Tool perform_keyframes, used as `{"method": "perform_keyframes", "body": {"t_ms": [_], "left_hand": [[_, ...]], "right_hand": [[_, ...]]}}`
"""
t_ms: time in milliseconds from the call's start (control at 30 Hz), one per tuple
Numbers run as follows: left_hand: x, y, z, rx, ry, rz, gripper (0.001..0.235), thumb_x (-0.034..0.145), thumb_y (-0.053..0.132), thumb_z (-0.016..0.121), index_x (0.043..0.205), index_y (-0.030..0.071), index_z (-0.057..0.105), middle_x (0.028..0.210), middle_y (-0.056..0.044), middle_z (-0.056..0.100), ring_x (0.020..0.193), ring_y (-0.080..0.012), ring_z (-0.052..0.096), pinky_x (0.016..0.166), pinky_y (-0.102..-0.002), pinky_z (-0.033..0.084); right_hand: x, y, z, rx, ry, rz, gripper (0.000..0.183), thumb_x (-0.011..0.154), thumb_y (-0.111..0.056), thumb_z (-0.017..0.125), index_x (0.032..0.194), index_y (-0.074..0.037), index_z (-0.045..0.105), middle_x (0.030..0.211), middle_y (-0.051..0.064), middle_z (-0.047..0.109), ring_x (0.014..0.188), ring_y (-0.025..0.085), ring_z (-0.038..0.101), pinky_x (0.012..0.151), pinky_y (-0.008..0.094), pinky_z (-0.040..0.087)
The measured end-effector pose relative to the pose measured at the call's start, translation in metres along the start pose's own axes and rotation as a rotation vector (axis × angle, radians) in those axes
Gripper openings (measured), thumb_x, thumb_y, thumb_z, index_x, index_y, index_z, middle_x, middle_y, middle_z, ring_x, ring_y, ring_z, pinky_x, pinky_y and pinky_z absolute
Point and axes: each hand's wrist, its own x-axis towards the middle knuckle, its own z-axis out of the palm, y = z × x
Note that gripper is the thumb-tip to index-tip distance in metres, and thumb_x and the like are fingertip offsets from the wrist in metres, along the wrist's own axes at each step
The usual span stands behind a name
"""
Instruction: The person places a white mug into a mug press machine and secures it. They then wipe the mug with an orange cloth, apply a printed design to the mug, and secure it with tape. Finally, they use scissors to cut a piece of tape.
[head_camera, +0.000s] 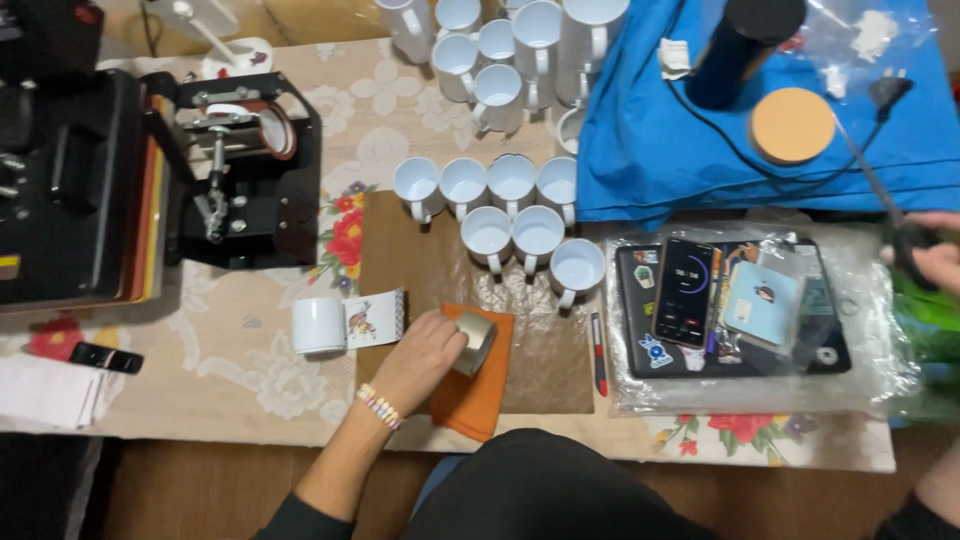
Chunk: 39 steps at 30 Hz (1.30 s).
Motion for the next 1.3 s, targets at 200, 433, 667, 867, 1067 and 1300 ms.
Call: {"method": "perform_keyframes", "body": {"t_ms": [200,433,667,867,1067,1300], "left_hand": [[0.005,-0.019,0.026,-0.125,-0.215,-0.018,0.018,0.083,-0.002,0.072,0.085,0.008,0.057,0.083,-0.007,0.059,0.081,-0.0217,0.055,0.088,-0.038,0.049],[0.023,-0.024,0.039,-0.021,-0.098,0.081,0.003,0.095,0.016,0.057,0.093,0.015,0.06,0.085,-0.001,0.064,0.094,-0.0184,0.063,0.094,-0.035,0.047],[0.038,-0.035,0.075,0.057,-0.054,0.139,0.008,0.095,0.026,0.057,0.088,0.023,0.059,0.082,0.006,0.062,0.093,-0.0126,0.059,0.09,-0.031,0.046],[0.045,-0.045,0.083,0.096,0.001,0.198,0.013,0.095,0.03,0.055,0.083,0.026,0.056,0.077,0.008,0.059,0.088,-0.0122,0.057,0.084,-0.031,0.045],[0.05,-0.05,0.092,0.065,0.014,0.229,0.013,0.092,0.031,0.058,0.081,0.026,0.056,0.078,0.008,0.059,0.089,-0.0117,0.057,0.083,-0.031,0.044],[0.051,-0.051,0.088,0.063,0.025,0.239,0.014,0.09,0.034,0.06,0.078,0.027,0.056,0.076,0.009,0.057,0.087,-0.011,0.056,0.082,-0.03,0.044]], "right_hand": [[-0.16,-0.262,0.075,0.209,-0.652,0.103,0.042,0.085,-0.015,0.069,0.126,-0.02,0.072,0.098,0.001,0.09,0.098,0.015,0.082,0.092,0.036,0.064],[-0.202,-0.268,0.185,-0.083,-0.741,-0.209,0.051,0.072,-0.039,0.083,0.12,-0.027,0.069,0.079,-0.002,0.082,0.085,0.021,0.077,0.081,0.036,0.057],[-0.198,-0.293,0.202,-0.347,-0.719,-0.334,0.06,0.062,-0.072,0.082,0.103,-0.031,0.068,0.07,-0.011,0.072,0.084,0.02,0.073,0.075,0.036,0.056],[-0.181,-0.326,0.204,-0.305,-0.737,-0.33,0.054,0.065,-0.061,0.084,0.103,-0.026,0.069,0.069,-0.011,0.075,0.081,0.021,0.074,0.072,0.036,0.055],[-0.177,-0.333,0.211,-0.245,-0.758,-0.309,0.046,0.071,-0.047,0.079,0.108,-0.02,0.071,0.071,-0.002,0.077,0.086,0.029,0.074,0.076,0.043,0.055],[-0.176,-0.344,0.21,-0.25,-0.735,-0.312,0.039,0.072,-0.041,0.077,0.106,-0.022,0.074,0.071,0.0,0.077,0.084,0.03,0.075,0.074,0.041,0.055]]}}
